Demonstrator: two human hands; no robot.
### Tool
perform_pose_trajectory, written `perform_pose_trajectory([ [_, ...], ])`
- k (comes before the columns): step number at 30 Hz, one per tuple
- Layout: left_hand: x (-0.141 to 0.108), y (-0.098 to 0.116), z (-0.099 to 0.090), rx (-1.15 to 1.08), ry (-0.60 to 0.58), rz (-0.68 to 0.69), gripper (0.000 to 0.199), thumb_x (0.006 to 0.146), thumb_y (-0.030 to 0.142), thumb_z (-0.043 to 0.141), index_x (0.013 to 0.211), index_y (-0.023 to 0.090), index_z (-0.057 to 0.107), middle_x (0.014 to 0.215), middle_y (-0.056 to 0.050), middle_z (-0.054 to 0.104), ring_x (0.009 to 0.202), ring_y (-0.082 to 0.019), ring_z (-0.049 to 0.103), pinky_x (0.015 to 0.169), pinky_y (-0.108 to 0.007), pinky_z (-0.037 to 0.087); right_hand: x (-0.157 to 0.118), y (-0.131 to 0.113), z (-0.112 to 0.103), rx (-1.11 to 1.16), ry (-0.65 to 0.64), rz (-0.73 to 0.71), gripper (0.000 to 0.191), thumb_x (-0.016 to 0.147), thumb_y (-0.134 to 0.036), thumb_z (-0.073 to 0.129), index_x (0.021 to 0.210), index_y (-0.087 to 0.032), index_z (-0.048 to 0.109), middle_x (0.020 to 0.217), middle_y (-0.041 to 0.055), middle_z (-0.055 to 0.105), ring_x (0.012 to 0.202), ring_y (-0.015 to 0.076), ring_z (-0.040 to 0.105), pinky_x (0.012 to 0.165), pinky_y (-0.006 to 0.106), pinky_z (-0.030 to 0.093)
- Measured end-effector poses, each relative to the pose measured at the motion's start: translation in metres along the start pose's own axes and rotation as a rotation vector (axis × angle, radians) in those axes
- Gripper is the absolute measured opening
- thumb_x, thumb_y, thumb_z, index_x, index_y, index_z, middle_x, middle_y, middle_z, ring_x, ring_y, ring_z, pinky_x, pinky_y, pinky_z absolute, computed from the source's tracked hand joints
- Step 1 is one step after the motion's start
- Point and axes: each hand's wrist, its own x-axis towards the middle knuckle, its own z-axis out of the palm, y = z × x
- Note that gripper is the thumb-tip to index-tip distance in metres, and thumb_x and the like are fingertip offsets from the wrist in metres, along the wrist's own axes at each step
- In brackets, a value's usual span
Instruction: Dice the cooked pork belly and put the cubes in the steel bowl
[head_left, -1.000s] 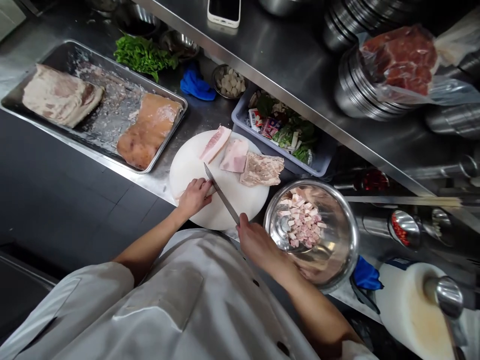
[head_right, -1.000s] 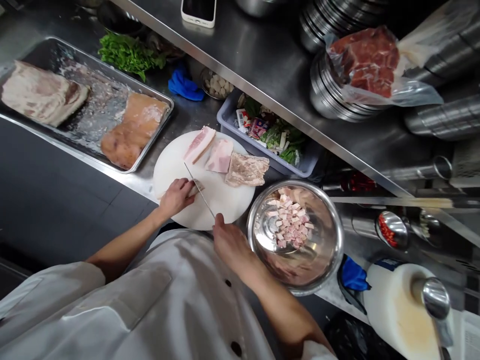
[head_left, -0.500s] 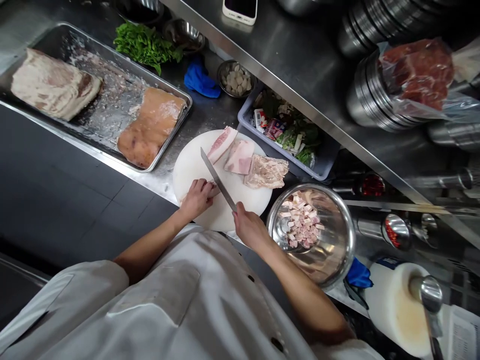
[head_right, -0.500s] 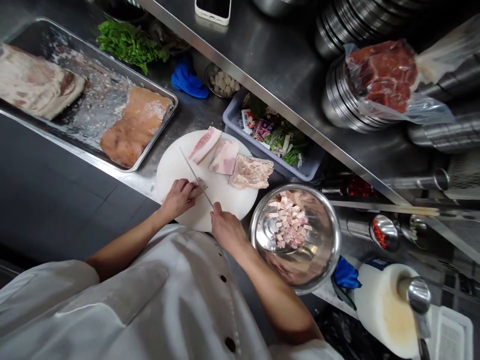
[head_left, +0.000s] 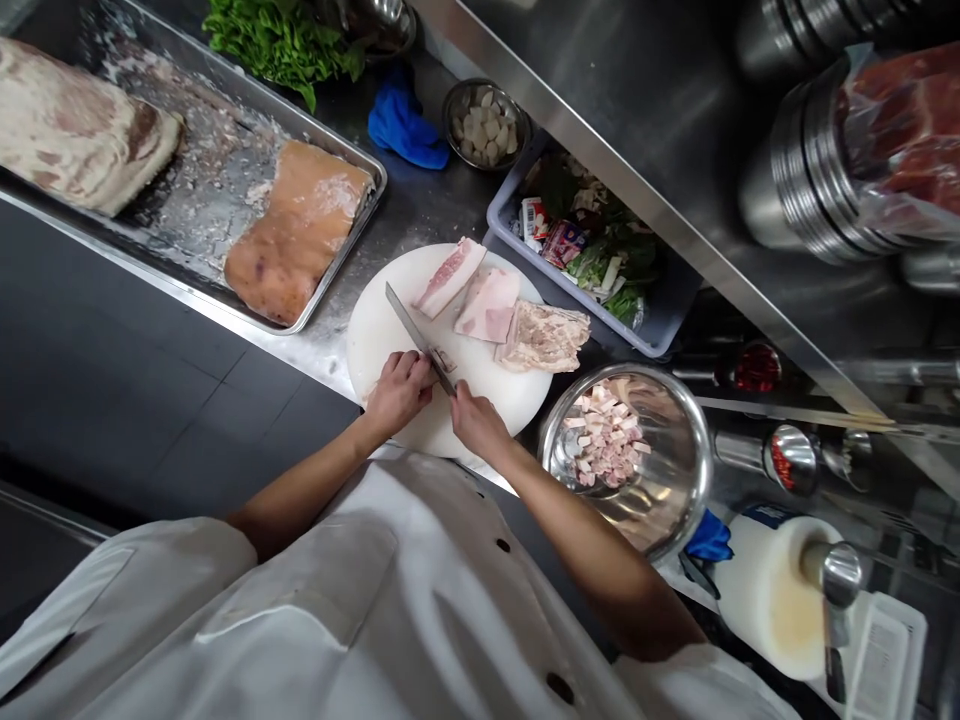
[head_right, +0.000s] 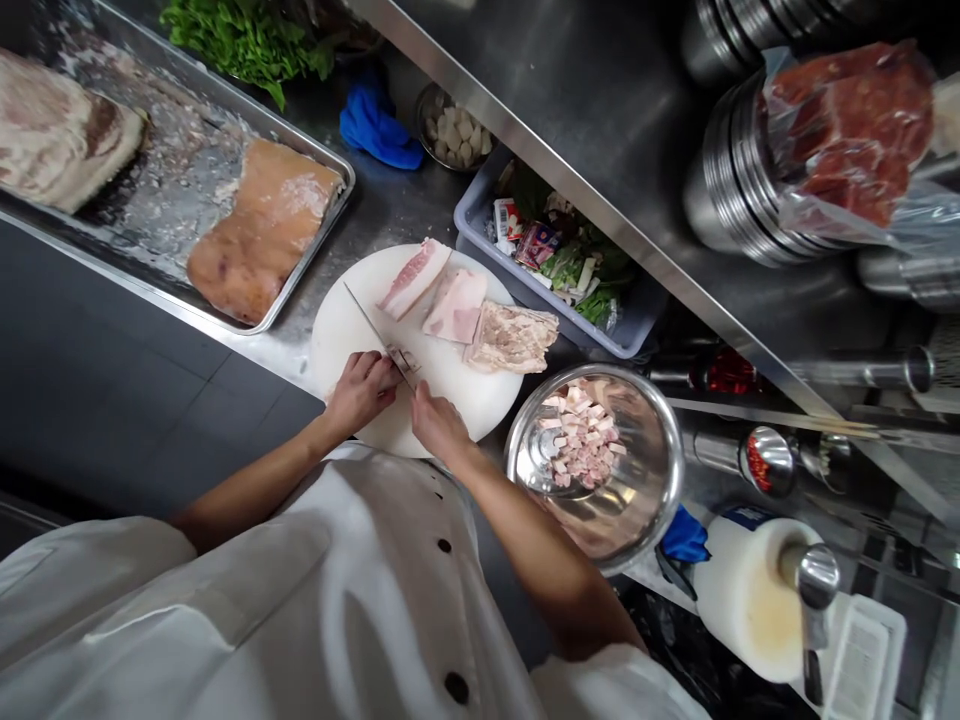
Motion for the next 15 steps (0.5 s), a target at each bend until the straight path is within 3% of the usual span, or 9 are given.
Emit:
perform_pose_trajectory([
  [4, 0.004, 0.001, 0.002, 0.005, -0.005, -0.037, 0.035, 0.078, 0.017, 0.063, 0.112, 0.019, 0.057, 0.111, -0.014, 0.057, 0.11, -0.031, 0.05, 0.096, -0.048, 0.049, 0.029, -0.002, 0.002, 0.035, 0.093, -0.034, 0.037, 0.109, -0.032, 0.026, 0.14, -0.014, 0.036, 0.107, 0.0184, 0.072, 0.098, 0.03, 0.072, 0.076, 0.034, 0.048],
  [8, 0.003, -0.002, -0.008, -0.017, -0.027, -0.026, 0.036, 0.08, 0.02, 0.065, 0.115, 0.018, 0.057, 0.115, -0.014, 0.057, 0.109, -0.031, 0.051, 0.096, -0.047, 0.049, 0.024, 0.007, -0.012, 0.048, 0.113, -0.053, 0.04, 0.109, -0.033, 0.029, 0.143, -0.013, 0.032, 0.11, 0.0194, 0.072, 0.099, 0.0314, 0.07, 0.077, 0.035, 0.047],
  [11, -0.004, -0.007, -0.015, -0.032, -0.02, -0.01, 0.041, 0.081, 0.023, 0.066, 0.121, 0.021, 0.056, 0.119, -0.013, 0.056, 0.108, -0.029, 0.052, 0.097, -0.045, 0.049, -0.003, 0.017, -0.017, 0.013, 0.106, -0.052, 0.037, 0.109, -0.031, 0.029, 0.141, -0.014, 0.033, 0.105, 0.017, 0.072, 0.096, 0.0301, 0.07, 0.077, 0.034, 0.046],
  [15, -0.01, -0.013, -0.016, -0.001, -0.021, -0.015, 0.043, 0.08, 0.023, 0.066, 0.122, 0.022, 0.058, 0.116, -0.012, 0.056, 0.106, -0.028, 0.053, 0.096, -0.044, 0.05, -0.065, 0.023, -0.015, -0.12, 0.102, -0.032, 0.029, 0.108, -0.024, 0.029, 0.133, -0.014, 0.038, 0.093, 0.0132, 0.073, 0.086, 0.0277, 0.072, 0.071, 0.031, 0.045],
])
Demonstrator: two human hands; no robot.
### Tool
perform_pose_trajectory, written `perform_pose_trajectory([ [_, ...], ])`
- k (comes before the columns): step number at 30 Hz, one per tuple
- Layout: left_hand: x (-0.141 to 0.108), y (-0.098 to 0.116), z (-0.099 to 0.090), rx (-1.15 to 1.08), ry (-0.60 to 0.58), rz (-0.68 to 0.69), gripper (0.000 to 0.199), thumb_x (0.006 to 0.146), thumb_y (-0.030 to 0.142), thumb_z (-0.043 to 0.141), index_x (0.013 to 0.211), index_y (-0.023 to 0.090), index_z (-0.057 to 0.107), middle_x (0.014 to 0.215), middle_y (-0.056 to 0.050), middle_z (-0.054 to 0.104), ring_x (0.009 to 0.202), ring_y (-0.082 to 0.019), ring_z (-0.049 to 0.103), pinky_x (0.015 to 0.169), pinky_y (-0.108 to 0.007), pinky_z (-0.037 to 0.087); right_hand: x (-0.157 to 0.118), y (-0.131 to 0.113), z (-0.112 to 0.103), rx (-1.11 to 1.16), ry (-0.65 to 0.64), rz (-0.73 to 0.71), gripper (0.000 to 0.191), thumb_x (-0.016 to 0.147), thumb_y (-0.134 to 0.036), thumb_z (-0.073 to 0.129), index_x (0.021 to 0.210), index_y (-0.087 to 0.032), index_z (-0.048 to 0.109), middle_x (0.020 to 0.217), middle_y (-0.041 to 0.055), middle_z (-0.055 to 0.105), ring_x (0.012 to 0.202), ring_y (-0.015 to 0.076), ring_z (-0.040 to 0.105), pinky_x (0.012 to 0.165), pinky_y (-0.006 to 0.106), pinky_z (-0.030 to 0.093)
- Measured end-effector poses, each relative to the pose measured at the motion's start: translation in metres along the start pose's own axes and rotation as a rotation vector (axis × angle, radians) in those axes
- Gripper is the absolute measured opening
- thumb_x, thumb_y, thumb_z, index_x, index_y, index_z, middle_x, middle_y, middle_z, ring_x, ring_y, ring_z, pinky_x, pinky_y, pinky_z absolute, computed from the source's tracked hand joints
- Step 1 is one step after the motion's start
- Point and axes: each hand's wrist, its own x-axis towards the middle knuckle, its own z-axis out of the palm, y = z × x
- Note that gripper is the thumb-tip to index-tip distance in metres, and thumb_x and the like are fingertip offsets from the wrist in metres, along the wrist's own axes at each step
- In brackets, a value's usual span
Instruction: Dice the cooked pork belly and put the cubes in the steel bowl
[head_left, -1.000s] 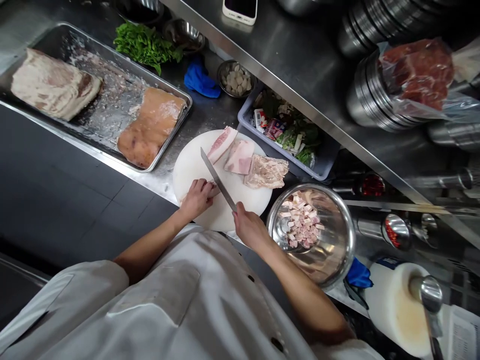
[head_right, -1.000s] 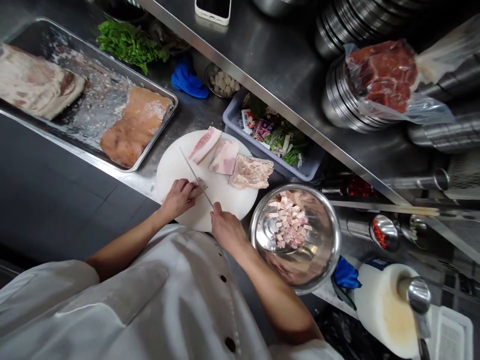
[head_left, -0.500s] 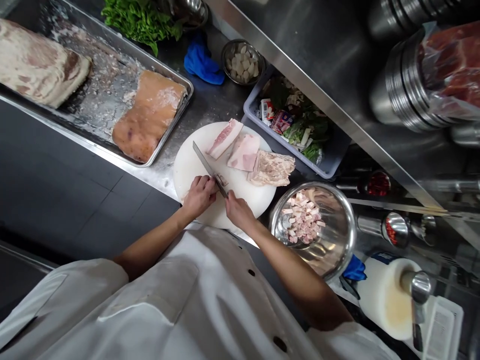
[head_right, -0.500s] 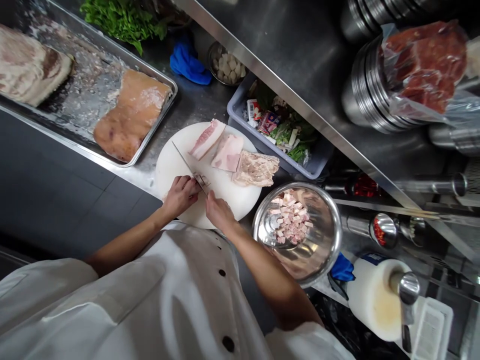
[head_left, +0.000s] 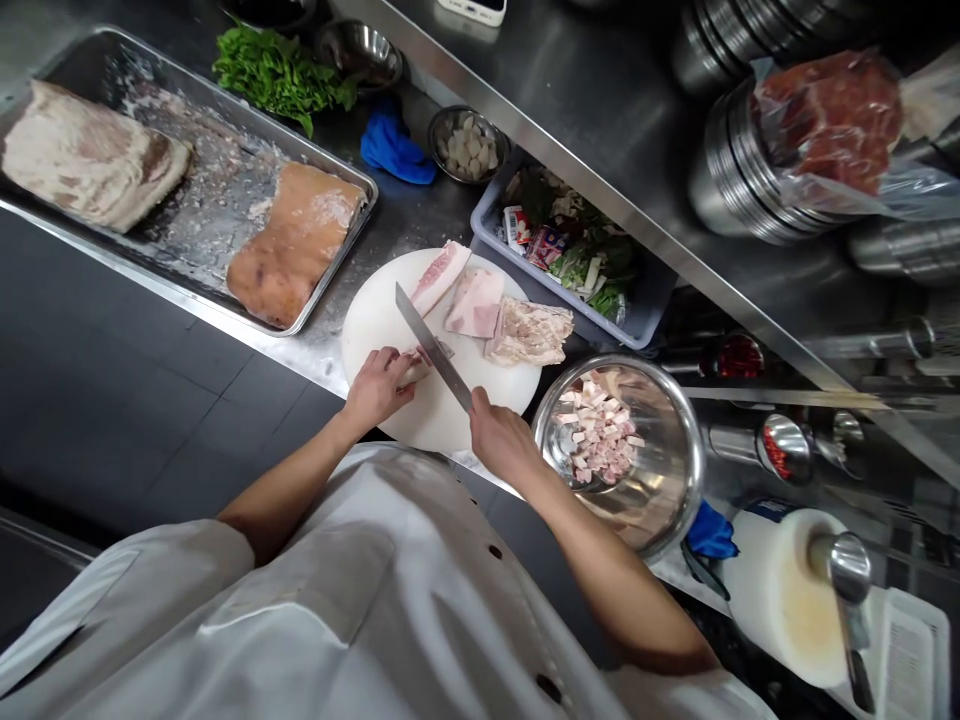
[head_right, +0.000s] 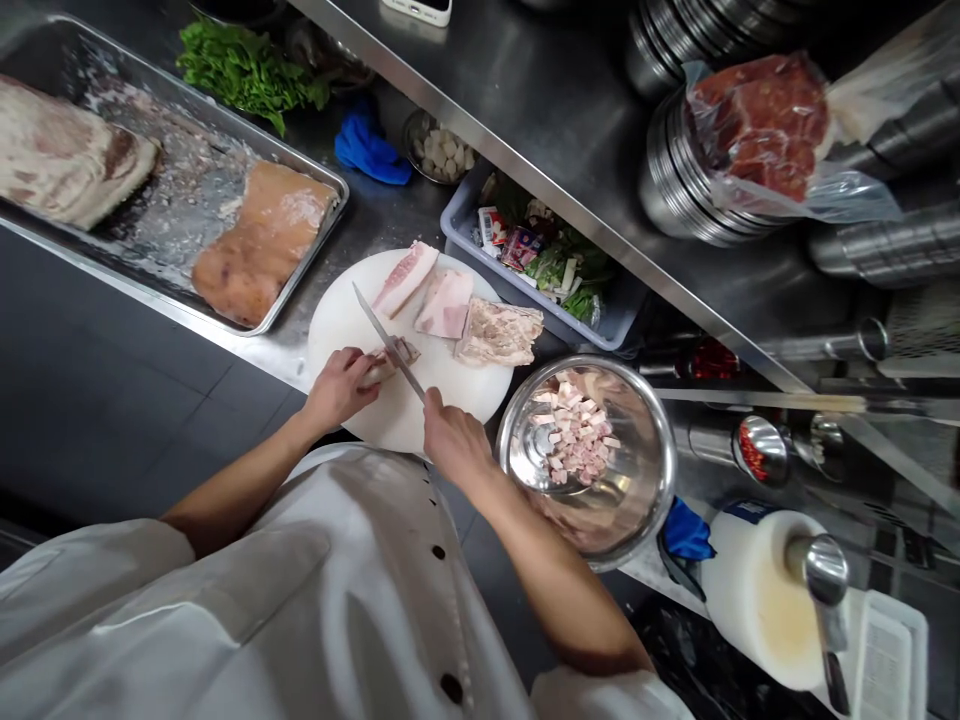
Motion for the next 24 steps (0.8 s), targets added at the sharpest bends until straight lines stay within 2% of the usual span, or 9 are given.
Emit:
perform_pose_trajectory([
  [4, 0.001, 0.001, 0.001, 0.023, -0.017, 0.013, 0.039, 0.081, 0.025, 0.065, 0.12, 0.019, 0.061, 0.115, -0.013, 0.058, 0.104, -0.029, 0.054, 0.095, -0.045, 0.05, -0.054, -0.005, -0.002, -0.135, -0.057, 0.004, 0.027, 0.102, -0.01, 0.034, 0.127, -0.016, 0.04, 0.084, 0.0095, 0.073, 0.079, 0.027, 0.074, 0.064, 0.029, 0.046],
  [6, 0.002, 0.001, 0.001, 0.022, -0.012, 0.017, 0.039, 0.08, 0.024, 0.065, 0.118, 0.019, 0.061, 0.116, -0.014, 0.058, 0.104, -0.029, 0.055, 0.095, -0.044, 0.051, -0.065, -0.008, -0.005, -0.163, -0.115, 0.007, 0.028, 0.097, -0.005, 0.038, 0.123, -0.016, 0.042, 0.081, 0.0092, 0.072, 0.077, 0.0277, 0.075, 0.061, 0.028, 0.047],
  [8, 0.002, 0.001, 0.002, 0.012, -0.004, 0.02, 0.038, 0.08, 0.024, 0.066, 0.117, 0.019, 0.061, 0.116, -0.013, 0.059, 0.104, -0.028, 0.056, 0.095, -0.043, 0.052, -0.064, -0.01, -0.011, -0.173, -0.164, 0.013, 0.03, 0.095, -0.002, 0.04, 0.122, -0.015, 0.042, 0.08, 0.0103, 0.072, 0.078, 0.0282, 0.076, 0.061, 0.027, 0.048],
  [11, 0.002, 0.0, 0.003, -0.022, -0.007, 0.01, 0.036, 0.081, 0.023, 0.065, 0.116, 0.021, 0.06, 0.113, -0.012, 0.06, 0.104, -0.027, 0.057, 0.092, -0.041, 0.053, -0.046, -0.014, -0.023, -0.157, -0.215, 0.025, 0.03, 0.097, -0.003, 0.04, 0.125, -0.013, 0.04, 0.081, 0.0124, 0.073, 0.081, 0.0284, 0.076, 0.061, 0.027, 0.051],
  [15, 0.001, -0.002, 0.004, -0.055, -0.019, -0.003, 0.036, 0.082, 0.024, 0.065, 0.118, 0.023, 0.058, 0.115, -0.011, 0.06, 0.106, -0.027, 0.058, 0.094, -0.04, 0.054, -0.005, -0.019, -0.029, -0.104, -0.239, 0.007, 0.028, 0.1, -0.007, 0.039, 0.127, -0.011, 0.04, 0.086, 0.0159, 0.073, 0.086, 0.0294, 0.076, 0.066, 0.029, 0.053],
  [17, 0.001, -0.003, 0.004, -0.077, -0.021, -0.001, 0.038, 0.082, 0.024, 0.066, 0.12, 0.023, 0.058, 0.117, -0.011, 0.06, 0.109, -0.027, 0.057, 0.095, -0.041, 0.053, 0.019, -0.024, -0.019, -0.102, -0.209, 0.0, 0.028, 0.102, -0.01, 0.037, 0.129, -0.01, 0.04, 0.091, 0.019, 0.074, 0.09, 0.0299, 0.076, 0.069, 0.031, 0.053],
  [21, 0.001, -0.002, 0.003, -0.114, 0.001, -0.004, 0.037, 0.083, 0.023, 0.065, 0.12, 0.022, 0.058, 0.117, -0.012, 0.059, 0.11, -0.027, 0.056, 0.095, -0.042, 0.053, 0.064, -0.036, 0.014, -0.107, -0.135, 0.049, 0.035, 0.107, -0.018, 0.028, 0.139, -0.006, 0.034, 0.101, 0.0217, 0.073, 0.098, 0.0296, 0.074, 0.076, 0.033, 0.054],
  [24, 0.001, -0.001, 0.001, -0.104, 0.008, 0.006, 0.036, 0.084, 0.025, 0.065, 0.119, 0.021, 0.058, 0.118, -0.013, 0.059, 0.109, -0.027, 0.055, 0.096, -0.042, 0.053, 0.081, -0.041, 0.025, -0.071, -0.097, 0.064, 0.036, 0.109, -0.025, 0.024, 0.139, -0.008, 0.035, 0.102, 0.0193, 0.074, 0.099, 0.0291, 0.074, 0.079, 0.034, 0.054],
])
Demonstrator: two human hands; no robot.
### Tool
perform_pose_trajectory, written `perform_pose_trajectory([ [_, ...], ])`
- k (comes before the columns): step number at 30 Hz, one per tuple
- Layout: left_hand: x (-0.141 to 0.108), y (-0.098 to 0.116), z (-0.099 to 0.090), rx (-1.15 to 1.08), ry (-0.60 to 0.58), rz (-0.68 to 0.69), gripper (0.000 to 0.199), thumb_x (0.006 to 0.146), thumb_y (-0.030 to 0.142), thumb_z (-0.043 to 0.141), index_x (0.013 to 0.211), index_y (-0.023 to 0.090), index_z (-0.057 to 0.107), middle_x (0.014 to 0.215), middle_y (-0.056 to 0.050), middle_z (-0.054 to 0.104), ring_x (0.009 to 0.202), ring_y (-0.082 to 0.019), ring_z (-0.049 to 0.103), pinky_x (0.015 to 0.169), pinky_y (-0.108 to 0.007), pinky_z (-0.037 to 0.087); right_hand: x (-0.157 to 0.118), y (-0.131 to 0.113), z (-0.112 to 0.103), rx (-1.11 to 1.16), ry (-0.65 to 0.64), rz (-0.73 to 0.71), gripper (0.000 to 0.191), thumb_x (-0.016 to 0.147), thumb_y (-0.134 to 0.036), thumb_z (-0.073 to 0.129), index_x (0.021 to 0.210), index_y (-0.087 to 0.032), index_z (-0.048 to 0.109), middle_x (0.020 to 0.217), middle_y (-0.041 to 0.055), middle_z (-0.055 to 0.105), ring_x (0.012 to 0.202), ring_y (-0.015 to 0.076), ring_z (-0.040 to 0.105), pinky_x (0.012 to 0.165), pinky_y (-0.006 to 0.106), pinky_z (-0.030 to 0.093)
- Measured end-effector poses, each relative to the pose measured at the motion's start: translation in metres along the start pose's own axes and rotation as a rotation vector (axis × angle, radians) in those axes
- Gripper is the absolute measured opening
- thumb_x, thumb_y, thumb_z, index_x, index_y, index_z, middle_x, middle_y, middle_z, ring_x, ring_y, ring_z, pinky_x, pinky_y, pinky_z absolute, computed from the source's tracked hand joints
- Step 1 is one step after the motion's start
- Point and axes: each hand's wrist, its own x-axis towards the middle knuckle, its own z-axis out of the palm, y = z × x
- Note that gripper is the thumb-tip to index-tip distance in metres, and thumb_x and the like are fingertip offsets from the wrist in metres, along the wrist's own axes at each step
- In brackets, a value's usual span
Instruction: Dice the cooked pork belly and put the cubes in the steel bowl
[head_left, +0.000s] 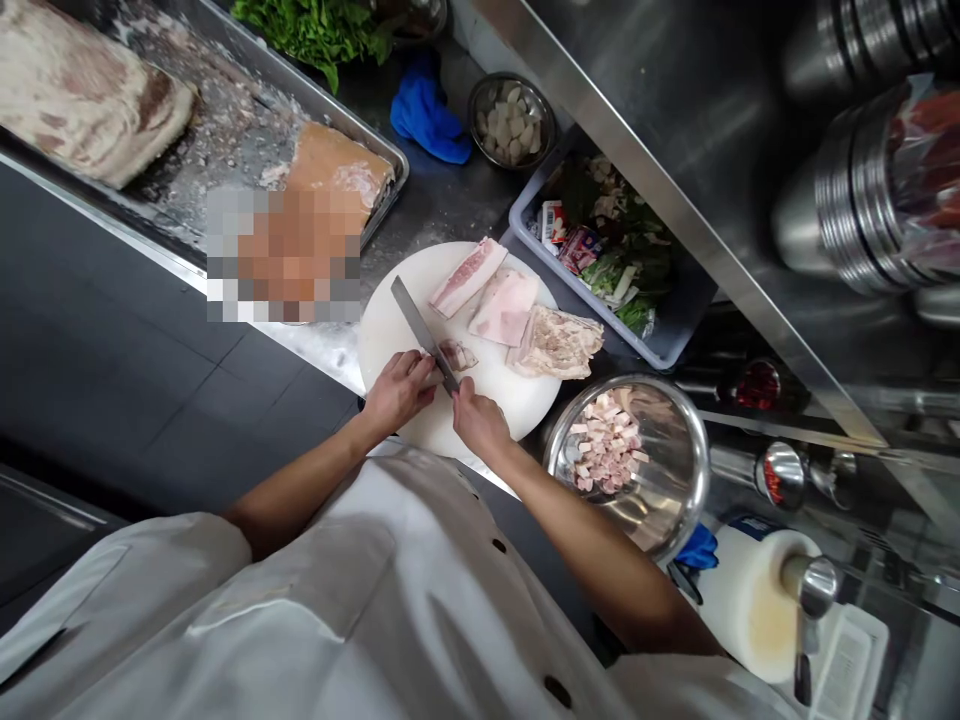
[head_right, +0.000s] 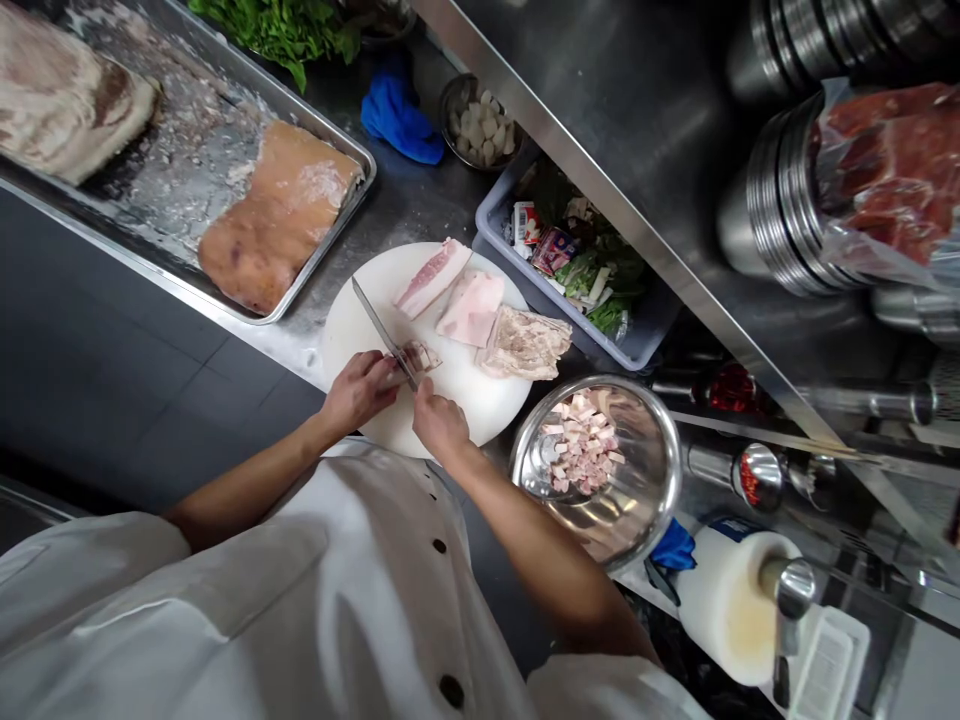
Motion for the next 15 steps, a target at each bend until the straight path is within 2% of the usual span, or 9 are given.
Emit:
perform_pose_trajectory([
  [3, -0.003, -0.001, -0.002, 0.04, -0.011, -0.018, 0.037, 0.083, 0.024, 0.065, 0.12, 0.023, 0.058, 0.119, -0.012, 0.059, 0.107, -0.027, 0.055, 0.095, -0.043, 0.053, -0.011, 0.004, -0.011, 0.016, 0.038, -0.024, 0.034, 0.109, -0.029, 0.027, 0.136, -0.011, 0.037, 0.098, 0.0167, 0.074, 0.094, 0.0293, 0.074, 0.075, 0.033, 0.053],
  [7, -0.01, -0.007, 0.001, 0.072, 0.019, -0.035, 0.036, 0.08, 0.022, 0.067, 0.116, 0.022, 0.061, 0.113, -0.011, 0.06, 0.104, -0.027, 0.056, 0.092, -0.042, 0.053, -0.065, 0.021, -0.029, -0.049, 0.06, -0.035, 0.029, 0.108, -0.024, 0.028, 0.132, -0.012, 0.038, 0.087, 0.0141, 0.073, 0.083, 0.0291, 0.075, 0.065, 0.032, 0.051],
  [11, -0.012, -0.012, 0.007, 0.068, 0.033, -0.004, 0.035, 0.083, 0.025, 0.065, 0.117, 0.021, 0.062, 0.114, -0.013, 0.059, 0.105, -0.027, 0.056, 0.095, -0.042, 0.053, -0.12, 0.036, -0.032, -0.074, -0.052, -0.051, 0.026, 0.107, -0.021, 0.029, 0.128, -0.015, 0.043, 0.079, 0.0102, 0.073, 0.075, 0.0286, 0.075, 0.06, 0.031, 0.049],
  [13, -0.011, -0.013, 0.008, 0.05, 0.03, -0.002, 0.037, 0.084, 0.026, 0.064, 0.12, 0.021, 0.061, 0.116, -0.013, 0.059, 0.107, -0.028, 0.056, 0.096, -0.043, 0.053, -0.131, 0.038, -0.033, -0.072, -0.114, -0.03, 0.028, 0.106, -0.02, 0.028, 0.129, -0.016, 0.044, 0.079, 0.0106, 0.073, 0.075, 0.0286, 0.075, 0.06, 0.031, 0.05],
  [15, -0.011, -0.012, 0.007, 0.035, 0.03, 0.001, 0.038, 0.085, 0.026, 0.064, 0.122, 0.02, 0.06, 0.116, -0.014, 0.059, 0.108, -0.028, 0.056, 0.096, -0.044, 0.053, -0.128, 0.036, -0.036, -0.067, -0.162, -0.021, 0.029, 0.105, -0.017, 0.03, 0.131, -0.015, 0.044, 0.08, 0.0119, 0.073, 0.077, 0.0287, 0.075, 0.062, 0.031, 0.05],
])
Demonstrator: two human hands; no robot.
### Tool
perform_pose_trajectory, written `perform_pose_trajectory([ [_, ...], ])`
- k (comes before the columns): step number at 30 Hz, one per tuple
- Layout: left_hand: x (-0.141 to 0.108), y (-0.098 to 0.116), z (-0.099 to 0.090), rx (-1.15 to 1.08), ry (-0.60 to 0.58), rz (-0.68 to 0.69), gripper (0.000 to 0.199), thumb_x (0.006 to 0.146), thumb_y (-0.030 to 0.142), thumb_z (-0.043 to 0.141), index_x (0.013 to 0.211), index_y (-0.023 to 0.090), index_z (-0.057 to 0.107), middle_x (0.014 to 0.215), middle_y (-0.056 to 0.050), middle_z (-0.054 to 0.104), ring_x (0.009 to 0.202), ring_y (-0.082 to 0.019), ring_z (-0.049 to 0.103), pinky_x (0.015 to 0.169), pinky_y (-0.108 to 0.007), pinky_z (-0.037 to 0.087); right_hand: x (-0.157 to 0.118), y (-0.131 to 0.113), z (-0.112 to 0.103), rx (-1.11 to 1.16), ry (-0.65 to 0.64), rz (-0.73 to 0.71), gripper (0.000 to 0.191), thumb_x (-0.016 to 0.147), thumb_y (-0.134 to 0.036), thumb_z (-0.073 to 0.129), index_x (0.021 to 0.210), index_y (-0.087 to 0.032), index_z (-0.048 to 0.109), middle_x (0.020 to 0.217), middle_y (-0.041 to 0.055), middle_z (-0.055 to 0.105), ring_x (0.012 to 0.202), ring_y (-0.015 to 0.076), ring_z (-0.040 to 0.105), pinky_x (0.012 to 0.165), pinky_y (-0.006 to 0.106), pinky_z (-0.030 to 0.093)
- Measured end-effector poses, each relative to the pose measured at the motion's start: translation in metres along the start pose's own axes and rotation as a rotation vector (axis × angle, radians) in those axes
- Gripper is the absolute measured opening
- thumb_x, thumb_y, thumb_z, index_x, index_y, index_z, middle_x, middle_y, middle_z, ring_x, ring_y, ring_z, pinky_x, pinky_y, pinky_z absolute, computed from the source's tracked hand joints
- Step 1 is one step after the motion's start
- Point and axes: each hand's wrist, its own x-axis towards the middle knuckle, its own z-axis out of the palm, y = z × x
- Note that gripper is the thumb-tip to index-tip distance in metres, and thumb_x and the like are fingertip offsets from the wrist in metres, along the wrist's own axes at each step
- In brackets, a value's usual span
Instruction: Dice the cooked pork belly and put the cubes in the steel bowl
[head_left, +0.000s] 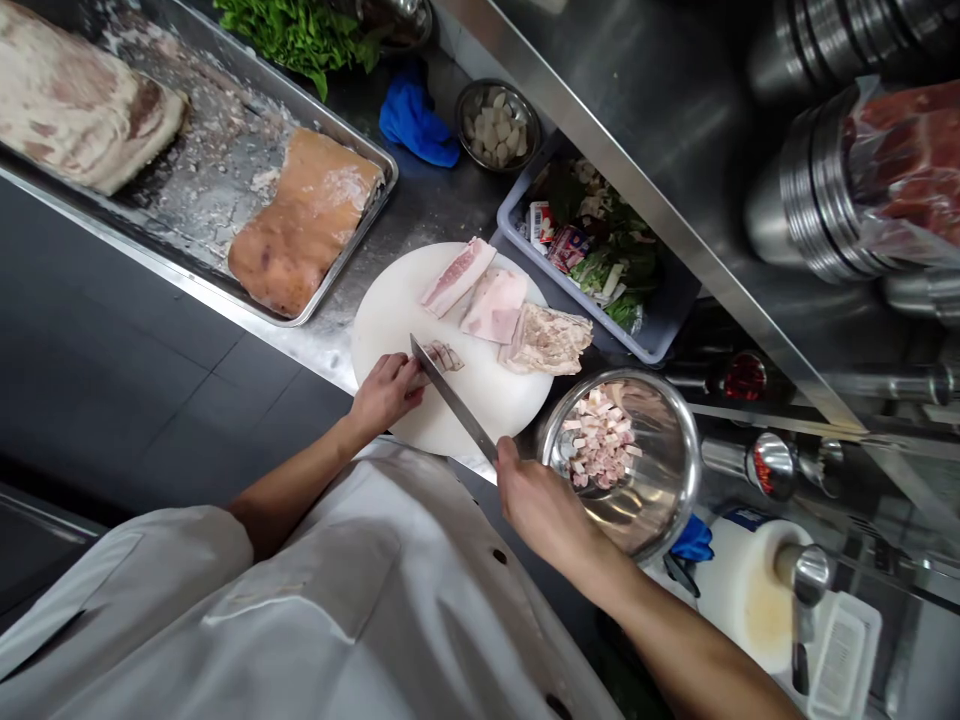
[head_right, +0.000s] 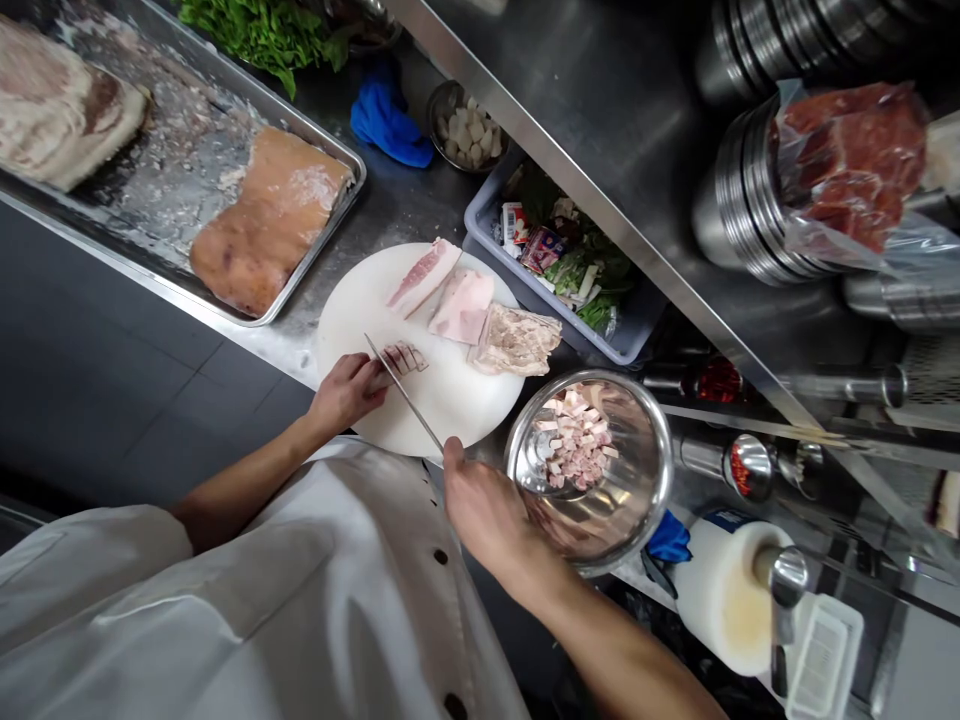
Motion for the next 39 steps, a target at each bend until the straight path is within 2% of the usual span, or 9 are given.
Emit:
perform_pose_trajectory([
  [4, 0.001, 0.002, -0.004, -0.016, -0.023, 0.026, 0.037, 0.087, 0.027, 0.063, 0.123, 0.017, 0.058, 0.113, -0.014, 0.059, 0.105, -0.028, 0.055, 0.095, -0.043, 0.054, 0.048, -0.014, -0.004, 0.012, 0.007, -0.044, 0.031, 0.104, -0.014, 0.034, 0.134, -0.011, 0.04, 0.09, 0.0158, 0.074, 0.087, 0.0291, 0.076, 0.067, 0.03, 0.051],
  [10, 0.004, 0.005, -0.005, -0.016, -0.012, -0.027, 0.033, 0.087, 0.027, 0.063, 0.119, 0.019, 0.06, 0.114, -0.015, 0.059, 0.108, -0.03, 0.053, 0.095, -0.048, 0.052, 0.13, -0.042, 0.016, 0.079, 0.16, -0.012, 0.034, 0.109, -0.025, 0.025, 0.137, -0.009, 0.036, 0.1, 0.018, 0.074, 0.096, 0.0283, 0.074, 0.077, 0.033, 0.053],
  [13, 0.002, 0.004, -0.006, -0.023, 0.013, -0.037, 0.037, 0.083, 0.026, 0.066, 0.119, 0.022, 0.06, 0.115, -0.014, 0.059, 0.109, -0.031, 0.053, 0.094, -0.049, 0.052, 0.123, -0.039, 0.014, 0.106, 0.198, -0.011, 0.033, 0.11, -0.03, 0.027, 0.135, -0.012, 0.038, 0.097, 0.0157, 0.074, 0.094, 0.0284, 0.074, 0.074, 0.032, 0.052],
  [17, -0.005, -0.002, -0.007, -0.011, 0.028, -0.008, 0.04, 0.08, 0.02, 0.065, 0.119, 0.022, 0.06, 0.113, -0.013, 0.06, 0.106, -0.029, 0.054, 0.094, -0.048, 0.051, 0.07, -0.024, 0.005, 0.05, 0.233, -0.008, 0.029, 0.109, -0.028, 0.027, 0.133, -0.014, 0.038, 0.087, 0.0129, 0.074, 0.085, 0.028, 0.075, 0.066, 0.029, 0.049],
  [21, -0.008, -0.007, -0.005, 0.032, 0.031, 0.038, 0.028, 0.085, 0.021, 0.059, 0.113, 0.019, 0.061, 0.109, -0.011, 0.061, 0.103, -0.027, 0.055, 0.095, -0.042, 0.051, 0.015, -0.009, 0.007, -0.056, 0.166, -0.026, 0.024, 0.108, -0.024, 0.031, 0.129, -0.015, 0.039, 0.077, 0.0093, 0.072, 0.074, 0.0274, 0.075, 0.058, 0.027, 0.046],
  [24, -0.007, -0.007, -0.004, 0.049, 0.038, 0.053, 0.024, 0.087, 0.022, 0.057, 0.11, 0.019, 0.061, 0.107, -0.011, 0.061, 0.102, -0.026, 0.055, 0.094, -0.04, 0.051, -0.002, -0.003, 0.007, -0.095, 0.094, -0.039, 0.024, 0.107, -0.02, 0.032, 0.13, -0.014, 0.038, 0.075, 0.0092, 0.072, 0.073, 0.0281, 0.075, 0.056, 0.028, 0.046],
  [28, -0.006, -0.005, -0.005, 0.034, 0.009, 0.045, 0.02, 0.087, 0.022, 0.056, 0.106, 0.019, 0.061, 0.105, -0.011, 0.061, 0.1, -0.026, 0.055, 0.094, -0.04, 0.052, 0.026, -0.011, 0.001, -0.063, 0.009, -0.073, 0.027, 0.105, -0.016, 0.035, 0.132, -0.012, 0.038, 0.084, 0.0137, 0.074, 0.081, 0.0283, 0.076, 0.063, 0.028, 0.049],
  [34, -0.002, -0.007, -0.007, -0.041, 0.054, 0.007, 0.023, 0.085, 0.021, 0.057, 0.107, 0.021, 0.062, 0.103, -0.011, 0.061, 0.1, -0.026, 0.056, 0.092, -0.044, 0.051, 0.113, -0.043, 0.015, 0.013, 0.108, -0.041, 0.032, 0.109, -0.022, 0.027, 0.135, -0.009, 0.038, 0.099, 0.0187, 0.074, 0.096, 0.0286, 0.074, 0.077, 0.032, 0.052],
  [39, -0.006, -0.011, -0.005, -0.041, 0.181, 0.019, 0.028, 0.079, 0.021, 0.064, 0.107, 0.021, 0.061, 0.106, -0.012, 0.062, 0.099, -0.027, 0.057, 0.087, -0.045, 0.051, 0.105, -0.039, 0.012, 0.015, 0.161, -0.059, 0.033, 0.11, -0.028, 0.027, 0.136, -0.011, 0.036, 0.095, 0.0158, 0.074, 0.091, 0.0279, 0.074, 0.073, 0.032, 0.052],
])
